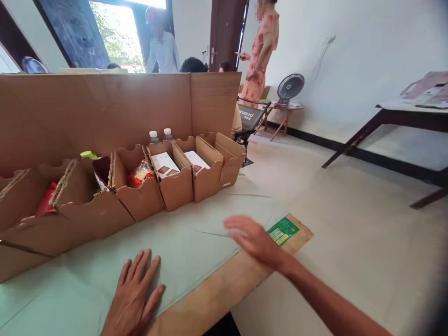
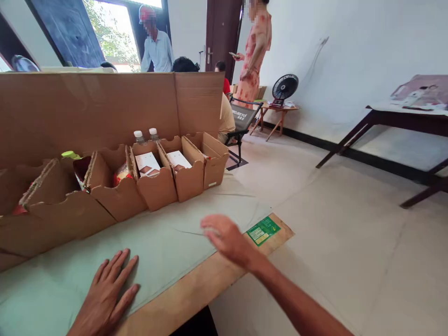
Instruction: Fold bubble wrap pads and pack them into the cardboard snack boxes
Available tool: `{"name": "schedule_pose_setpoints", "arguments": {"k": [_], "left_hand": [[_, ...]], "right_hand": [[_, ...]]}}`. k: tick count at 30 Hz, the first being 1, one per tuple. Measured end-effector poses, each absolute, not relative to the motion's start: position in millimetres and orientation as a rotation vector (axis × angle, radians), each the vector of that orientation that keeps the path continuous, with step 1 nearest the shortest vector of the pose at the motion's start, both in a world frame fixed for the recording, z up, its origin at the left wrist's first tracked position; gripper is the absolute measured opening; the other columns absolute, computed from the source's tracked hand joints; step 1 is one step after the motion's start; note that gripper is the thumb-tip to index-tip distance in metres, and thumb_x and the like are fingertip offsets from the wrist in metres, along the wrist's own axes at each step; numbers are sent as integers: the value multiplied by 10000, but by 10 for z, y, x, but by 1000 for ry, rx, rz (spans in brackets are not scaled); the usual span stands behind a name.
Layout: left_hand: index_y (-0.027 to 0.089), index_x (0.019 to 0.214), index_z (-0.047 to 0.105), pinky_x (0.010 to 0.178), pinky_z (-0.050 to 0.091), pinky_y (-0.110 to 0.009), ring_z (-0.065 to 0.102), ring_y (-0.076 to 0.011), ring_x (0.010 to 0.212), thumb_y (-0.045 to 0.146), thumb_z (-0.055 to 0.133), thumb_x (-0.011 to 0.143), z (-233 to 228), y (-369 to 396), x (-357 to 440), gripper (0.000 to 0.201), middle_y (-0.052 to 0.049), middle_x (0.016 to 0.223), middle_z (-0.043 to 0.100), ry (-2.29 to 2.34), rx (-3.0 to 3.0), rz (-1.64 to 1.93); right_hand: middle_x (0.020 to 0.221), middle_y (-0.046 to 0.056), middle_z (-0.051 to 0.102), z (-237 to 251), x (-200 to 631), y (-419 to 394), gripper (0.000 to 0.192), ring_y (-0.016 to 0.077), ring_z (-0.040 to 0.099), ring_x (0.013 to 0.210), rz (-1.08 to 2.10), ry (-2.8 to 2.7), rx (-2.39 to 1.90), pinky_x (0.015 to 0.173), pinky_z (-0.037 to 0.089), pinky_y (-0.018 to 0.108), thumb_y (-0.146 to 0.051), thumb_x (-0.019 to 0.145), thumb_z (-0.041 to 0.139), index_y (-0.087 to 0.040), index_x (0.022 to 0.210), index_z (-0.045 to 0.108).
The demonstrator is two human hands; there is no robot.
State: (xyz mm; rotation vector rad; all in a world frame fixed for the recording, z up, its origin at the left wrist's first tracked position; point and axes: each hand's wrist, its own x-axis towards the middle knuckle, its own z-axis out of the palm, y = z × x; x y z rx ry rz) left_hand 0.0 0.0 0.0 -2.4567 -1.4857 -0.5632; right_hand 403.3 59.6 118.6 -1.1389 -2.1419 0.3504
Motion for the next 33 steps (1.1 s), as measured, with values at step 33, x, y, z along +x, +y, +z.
{"name": "schedule_pose_setpoints", "arguments": {"k": [33], "left_hand": [[181, 1406, 645, 1115, 439, -594, 568, -385, 1391, 464, 517, 1011, 97, 21, 23, 503, -203, 1510, 605, -1392, -2458, -687]], "right_hand": [[901, 93, 786, 2682, 3507, 1416, 70, 239, 688, 817, -86, -2816, -1809, 656, 363, 320, -186, 848, 689, -186, 811, 748]]}}
